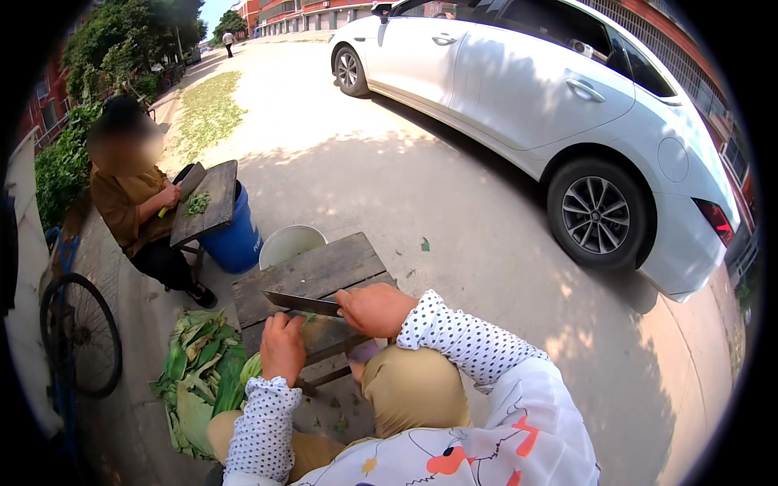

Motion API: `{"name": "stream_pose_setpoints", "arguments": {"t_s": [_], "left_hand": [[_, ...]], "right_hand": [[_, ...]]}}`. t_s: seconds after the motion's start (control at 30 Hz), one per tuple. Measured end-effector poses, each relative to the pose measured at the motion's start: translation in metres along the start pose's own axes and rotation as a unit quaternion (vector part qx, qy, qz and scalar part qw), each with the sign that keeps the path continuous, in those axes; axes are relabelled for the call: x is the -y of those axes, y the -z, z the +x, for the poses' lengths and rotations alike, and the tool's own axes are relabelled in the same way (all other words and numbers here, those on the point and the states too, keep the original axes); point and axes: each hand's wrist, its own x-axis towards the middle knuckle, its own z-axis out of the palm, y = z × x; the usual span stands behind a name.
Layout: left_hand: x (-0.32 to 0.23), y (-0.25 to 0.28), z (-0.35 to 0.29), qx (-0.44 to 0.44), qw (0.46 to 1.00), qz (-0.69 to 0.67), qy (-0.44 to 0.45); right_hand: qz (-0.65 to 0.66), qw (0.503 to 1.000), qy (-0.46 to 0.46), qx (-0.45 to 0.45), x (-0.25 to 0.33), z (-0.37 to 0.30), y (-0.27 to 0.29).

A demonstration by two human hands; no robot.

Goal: The person chops green vegetable leaves with a large knife on a wooden board and then handles and folds a large lotus leaf.

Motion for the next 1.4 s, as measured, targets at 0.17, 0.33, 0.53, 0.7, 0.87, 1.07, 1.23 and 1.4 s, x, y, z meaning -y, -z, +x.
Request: {"name": "stream_pose_setpoints", "arguments": {"t_s": [0.17, 0.33, 0.53, 0.7, 0.87, 1.07, 1.23, 1.4], "left_hand": [[0.000, -0.002, 0.000, -0.004, 1.000, -0.008, 0.005], [0.001, -0.003, -0.001, -0.008, 1.000, -0.012, 0.007], [0.003, -0.004, -0.002, -0.011, 1.000, 0.005, -0.006], [0.005, -0.003, -0.001, -0.014, 1.000, 0.008, -0.003], [0.001, -0.002, -0.001, 0.000, 1.000, 0.014, -0.002], [0.002, 0.001, -0.002, -0.005, 1.000, 0.012, -0.002], [0.004, 0.002, -0.002, -0.004, 1.000, 0.001, -0.004], [0.004, 0.004, -0.002, -0.009, 1.000, -0.002, -0.001]], "right_hand": [[-0.022, 1.000, -0.004, 0.011, 0.003, 0.003, 0.000], [-0.024, 1.000, 0.016, 0.007, 0.004, 0.004, 0.000], [-0.014, 0.999, 0.034, -0.007, 0.002, 0.004, -0.002], [-0.017, 0.999, 0.045, -0.001, 0.002, 0.006, -0.004], [-0.026, 0.999, 0.031, 0.017, 0.001, 0.005, -0.004], [-0.041, 0.998, 0.047, -0.007, 0.013, 0.005, 0.000], [-0.115, 0.988, 0.079, 0.065, 0.013, 0.007, 0.001], [-0.145, 0.981, 0.105, 0.073, 0.018, 0.012, 0.002]]}}
